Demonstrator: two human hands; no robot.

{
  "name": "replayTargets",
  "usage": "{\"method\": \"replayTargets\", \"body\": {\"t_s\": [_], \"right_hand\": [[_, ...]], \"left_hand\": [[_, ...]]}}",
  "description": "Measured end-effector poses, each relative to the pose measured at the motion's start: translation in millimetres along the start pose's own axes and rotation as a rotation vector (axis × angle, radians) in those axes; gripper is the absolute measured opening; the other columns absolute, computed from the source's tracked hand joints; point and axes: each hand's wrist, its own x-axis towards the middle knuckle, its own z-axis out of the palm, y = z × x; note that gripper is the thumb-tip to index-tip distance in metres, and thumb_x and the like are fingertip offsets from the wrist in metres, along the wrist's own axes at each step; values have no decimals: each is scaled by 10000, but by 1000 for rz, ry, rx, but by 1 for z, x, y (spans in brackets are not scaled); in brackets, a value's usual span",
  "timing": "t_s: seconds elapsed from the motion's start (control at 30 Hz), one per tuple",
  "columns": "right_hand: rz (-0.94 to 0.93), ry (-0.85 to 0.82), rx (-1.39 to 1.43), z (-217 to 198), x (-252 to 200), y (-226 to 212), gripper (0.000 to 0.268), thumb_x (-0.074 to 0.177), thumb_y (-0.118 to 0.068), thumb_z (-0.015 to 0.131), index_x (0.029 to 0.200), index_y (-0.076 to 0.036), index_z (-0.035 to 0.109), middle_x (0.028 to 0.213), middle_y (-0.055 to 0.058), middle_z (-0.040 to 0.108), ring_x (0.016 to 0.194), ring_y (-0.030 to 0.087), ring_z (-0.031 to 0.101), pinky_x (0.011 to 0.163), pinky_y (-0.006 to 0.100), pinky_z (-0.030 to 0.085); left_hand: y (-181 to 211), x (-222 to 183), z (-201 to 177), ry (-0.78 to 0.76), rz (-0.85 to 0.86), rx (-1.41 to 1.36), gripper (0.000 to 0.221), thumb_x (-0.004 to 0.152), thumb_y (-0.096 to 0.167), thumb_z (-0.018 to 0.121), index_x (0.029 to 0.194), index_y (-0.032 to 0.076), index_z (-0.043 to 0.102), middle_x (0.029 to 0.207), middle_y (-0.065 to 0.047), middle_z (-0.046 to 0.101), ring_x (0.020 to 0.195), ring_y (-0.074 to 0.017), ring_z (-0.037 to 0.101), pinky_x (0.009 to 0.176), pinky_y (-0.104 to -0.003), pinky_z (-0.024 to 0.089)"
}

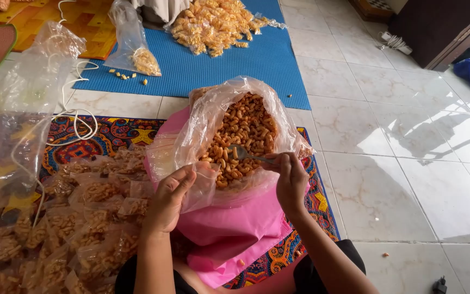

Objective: Bagging roasted nuts from a large bulk container into smaller individual plastic bags using a spoon.

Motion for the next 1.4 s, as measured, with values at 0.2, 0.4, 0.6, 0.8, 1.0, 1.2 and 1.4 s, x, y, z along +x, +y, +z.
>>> {"method": "replayTargets", "body": {"t_s": [0.2,0.4,0.6,0.8,1.0,1.2,1.4], "right_hand": [[192,71,260,-11,7,11,342,1130,-176,295,921,-42,530,984,246,742,824,312,775,811,420,640],[189,97,299,-21,30,-18,328,1125,-247,320,923,-76,513,921,201,747,710,268,769,676,295,601],[73,-55,292,-25,61,-44,312,1117,-222,381,958,-7,542,832,281,719,628,323,751,624,356,623],[-78,-270,133,-8,71,-76,293,1101,-197,431,979,12,596,839,252,741,640,299,764,633,373,644],[-320,-411,-22,12,49,-131,233,1052,-126,489,906,-24,638,810,172,767,648,246,771,638,353,637],[-245,-294,100,-7,62,-103,365,1126,-214,327,979,1,583,840,185,760,666,258,767,683,367,646],[3,-216,1,-28,67,-76,351,1125,-211,349,910,-3,531,725,205,687,570,289,728,611,367,622]], "left_hand": [[-37,14,-15,39,-35,76,348,987,271,633,1203,21,743,430,81,361,379,40,335,444,-93,317],[-78,24,-33,26,-54,63,297,981,300,679,863,40,763,406,86,341,367,29,314,428,-112,247],[14,3,23,-34,-80,61,325,1002,347,666,783,114,726,480,102,351,463,23,310,491,-162,259],[-19,8,5,-77,-101,35,303,1004,362,655,884,103,755,593,69,538,589,-9,470,637,-193,403],[-42,17,-10,-78,-88,44,327,1015,342,651,827,85,724,550,66,471,510,11,428,499,-140,328],[-1,7,5,-64,-89,4,300,1008,342,641,926,66,726,518,82,470,473,30,471,496,-114,371],[-35,17,-26,12,-98,37,421,977,458,633,1079,73,768,469,127,400,417,25,337,431,-157,274]]}}
